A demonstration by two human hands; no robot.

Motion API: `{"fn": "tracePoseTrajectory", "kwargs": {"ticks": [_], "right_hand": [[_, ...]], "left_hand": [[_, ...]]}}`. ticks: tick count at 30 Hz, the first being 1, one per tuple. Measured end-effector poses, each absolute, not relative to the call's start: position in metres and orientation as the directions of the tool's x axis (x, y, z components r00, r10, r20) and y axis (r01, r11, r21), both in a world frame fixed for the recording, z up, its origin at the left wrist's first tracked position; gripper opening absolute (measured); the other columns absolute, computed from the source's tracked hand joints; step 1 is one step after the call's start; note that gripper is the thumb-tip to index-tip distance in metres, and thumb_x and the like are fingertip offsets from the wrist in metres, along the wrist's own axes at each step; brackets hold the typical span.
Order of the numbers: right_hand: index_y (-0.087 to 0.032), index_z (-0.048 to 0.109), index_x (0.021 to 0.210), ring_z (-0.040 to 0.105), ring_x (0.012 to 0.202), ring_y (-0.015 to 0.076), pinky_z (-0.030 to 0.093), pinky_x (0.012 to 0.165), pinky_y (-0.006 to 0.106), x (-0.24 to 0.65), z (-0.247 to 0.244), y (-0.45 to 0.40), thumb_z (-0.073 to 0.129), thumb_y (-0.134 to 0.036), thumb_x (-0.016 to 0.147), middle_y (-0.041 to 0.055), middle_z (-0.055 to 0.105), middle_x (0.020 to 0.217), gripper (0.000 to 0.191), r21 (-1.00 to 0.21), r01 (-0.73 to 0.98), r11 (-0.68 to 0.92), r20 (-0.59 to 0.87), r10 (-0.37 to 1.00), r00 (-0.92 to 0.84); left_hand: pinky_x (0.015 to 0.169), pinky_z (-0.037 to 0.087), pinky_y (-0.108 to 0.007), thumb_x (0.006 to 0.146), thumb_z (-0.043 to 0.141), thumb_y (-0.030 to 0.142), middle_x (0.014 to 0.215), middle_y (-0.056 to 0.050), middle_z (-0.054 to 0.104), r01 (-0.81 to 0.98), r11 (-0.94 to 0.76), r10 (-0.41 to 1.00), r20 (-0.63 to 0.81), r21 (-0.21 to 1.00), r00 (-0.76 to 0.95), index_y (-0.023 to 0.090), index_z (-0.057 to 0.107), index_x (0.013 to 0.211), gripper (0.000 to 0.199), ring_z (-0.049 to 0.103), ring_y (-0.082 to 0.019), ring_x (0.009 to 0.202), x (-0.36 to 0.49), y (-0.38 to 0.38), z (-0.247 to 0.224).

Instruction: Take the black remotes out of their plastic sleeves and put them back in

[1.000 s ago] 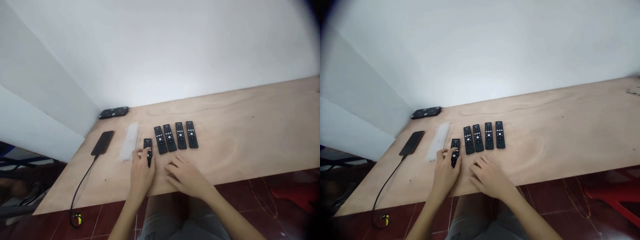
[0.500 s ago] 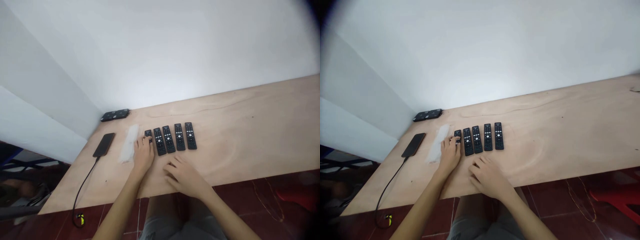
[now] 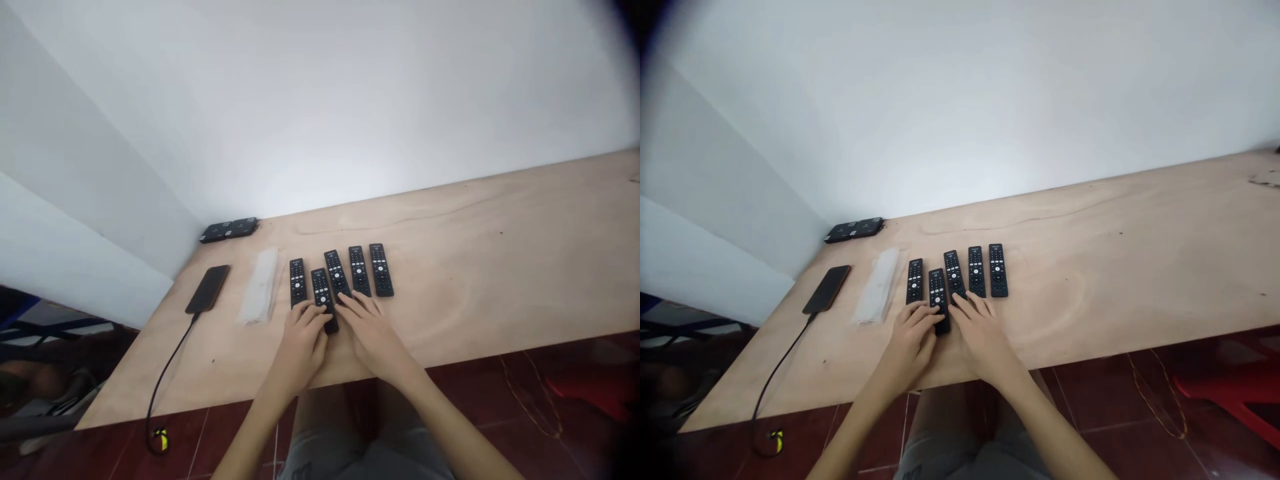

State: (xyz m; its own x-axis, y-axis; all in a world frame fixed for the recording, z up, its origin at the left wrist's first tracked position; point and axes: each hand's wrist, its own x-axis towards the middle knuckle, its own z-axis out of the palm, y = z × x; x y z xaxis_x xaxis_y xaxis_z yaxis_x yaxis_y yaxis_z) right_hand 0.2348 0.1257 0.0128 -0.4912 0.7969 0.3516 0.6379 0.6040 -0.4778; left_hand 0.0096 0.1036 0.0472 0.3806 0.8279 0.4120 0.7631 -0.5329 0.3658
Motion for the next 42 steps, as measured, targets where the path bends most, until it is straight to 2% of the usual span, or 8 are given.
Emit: {"fn": "tracePoseTrajectory", "kwargs": {"ticks": [4, 7, 10, 17, 24, 30, 35, 42], "right_hand": [[-0.027, 0.054, 0.167, 0.05, 0.157, 0.0327, 0.049, 0.127, 0.062, 0.241, 0.031, 0.12, 0.046, -0.003, 0.106, 0.0119, 0.062, 0.166, 0.066, -0.587, 0.521, 0.619, 0.38, 0.779, -0.498], [-0.035, 0.055, 0.165, 0.06, 0.146, 0.0312, 0.055, 0.122, 0.056, 0.261, 0.045, 0.103, 0.06, -0.024, 0.114, 0.0097, 0.069, 0.155, 0.053, -0.646, 0.41, 0.643, 0.341, 0.724, -0.599], [-0.034, 0.056, 0.165, 0.058, 0.149, 0.0382, 0.056, 0.122, 0.06, 0.289, 0.043, 0.082, 0.091, -0.05, 0.094, 0.0129, 0.064, 0.162, 0.081, -0.644, 0.391, 0.657, 0.305, 0.69, -0.656], [-0.034, 0.06, 0.161, 0.057, 0.156, 0.0327, 0.054, 0.128, 0.057, 0.327, 0.029, 0.062, 0.074, -0.02, 0.104, 0.0106, 0.06, 0.168, 0.061, -0.636, 0.406, 0.656, 0.35, 0.715, -0.605], [-0.033, 0.07, 0.15, 0.062, 0.153, 0.03, 0.057, 0.126, 0.053, 0.329, 0.038, 0.071, 0.065, -0.002, 0.092, 0.007, 0.068, 0.162, 0.066, -0.699, 0.398, 0.595, 0.288, 0.743, -0.604], [-0.034, 0.071, 0.149, 0.065, 0.148, 0.0289, 0.058, 0.124, 0.052, 0.324, 0.041, 0.081, 0.058, -0.013, 0.108, 0.0064, 0.071, 0.157, 0.049, -0.769, 0.389, 0.507, 0.238, 0.792, -0.562], [-0.034, 0.068, 0.153, 0.064, 0.148, 0.03, 0.053, 0.128, 0.055, 0.31, 0.041, 0.1, 0.049, -0.026, 0.118, 0.007, 0.071, 0.155, 0.041, -0.814, 0.345, 0.467, 0.262, 0.826, -0.5], [-0.032, 0.073, 0.144, 0.069, 0.135, 0.0286, 0.057, 0.119, 0.05, 0.299, 0.047, 0.121, 0.05, -0.03, 0.119, 0.0084, 0.073, 0.144, 0.035, -0.829, 0.258, 0.497, 0.307, 0.789, -0.532]], "left_hand": [[0.113, 0.06, -0.06, 0.101, 0.055, 0.003, 0.135, -0.013, 0.072, 0.726, -0.532, 0.84, 0.376, 0.435, 0.39, 0.028, 0.075, 0.138, 0.048, 0.063, -0.034, 0.134, 0.02, 0.073, 0.054], [0.106, 0.064, -0.056, 0.101, 0.058, 0.003, 0.137, -0.014, 0.069, 0.693, -0.532, 0.846, 0.322, 0.486, 0.424, 0.031, 0.066, 0.153, 0.059, 0.067, -0.033, 0.127, 0.034, 0.051, 0.058], [0.108, 0.064, -0.058, 0.102, 0.056, 0.002, 0.143, -0.015, 0.067, 0.654, -0.543, 0.836, 0.264, 0.527, 0.481, 0.033, 0.053, 0.165, 0.07, 0.066, -0.034, 0.131, 0.05, 0.033, 0.061], [0.115, 0.061, -0.046, 0.108, 0.053, 0.007, 0.146, -0.012, 0.065, 0.539, -0.563, 0.813, 0.303, 0.627, 0.497, 0.03, 0.057, 0.154, 0.052, 0.064, -0.027, 0.138, 0.059, 0.031, 0.058], [0.122, 0.053, -0.057, 0.104, 0.076, 0.022, 0.15, -0.011, 0.065, 0.688, -0.513, 0.858, 0.299, 0.513, 0.417, 0.033, 0.059, 0.155, 0.056, 0.056, -0.035, 0.145, 0.01, 0.065, 0.051], [0.107, 0.058, -0.048, 0.114, 0.063, 0.03, 0.13, -0.009, 0.075, 0.654, -0.472, 0.881, 0.287, 0.591, 0.376, 0.029, 0.071, 0.135, 0.023, 0.067, -0.03, 0.124, -0.011, 0.069, 0.047], [0.106, 0.058, -0.044, 0.117, 0.055, 0.038, 0.128, -0.007, 0.078, 0.601, -0.307, 0.947, 0.173, 0.738, 0.272, 0.028, 0.072, 0.132, 0.025, 0.071, -0.028, 0.121, -0.005, 0.066, 0.055], [0.098, 0.062, -0.038, 0.107, 0.072, 0.042, 0.12, -0.004, 0.083, 0.496, -0.157, 0.973, 0.047, 0.854, 0.226, 0.026, 0.078, 0.119, 0.021, 0.077, -0.027, 0.114, 0.007, 0.076, 0.054]]}}
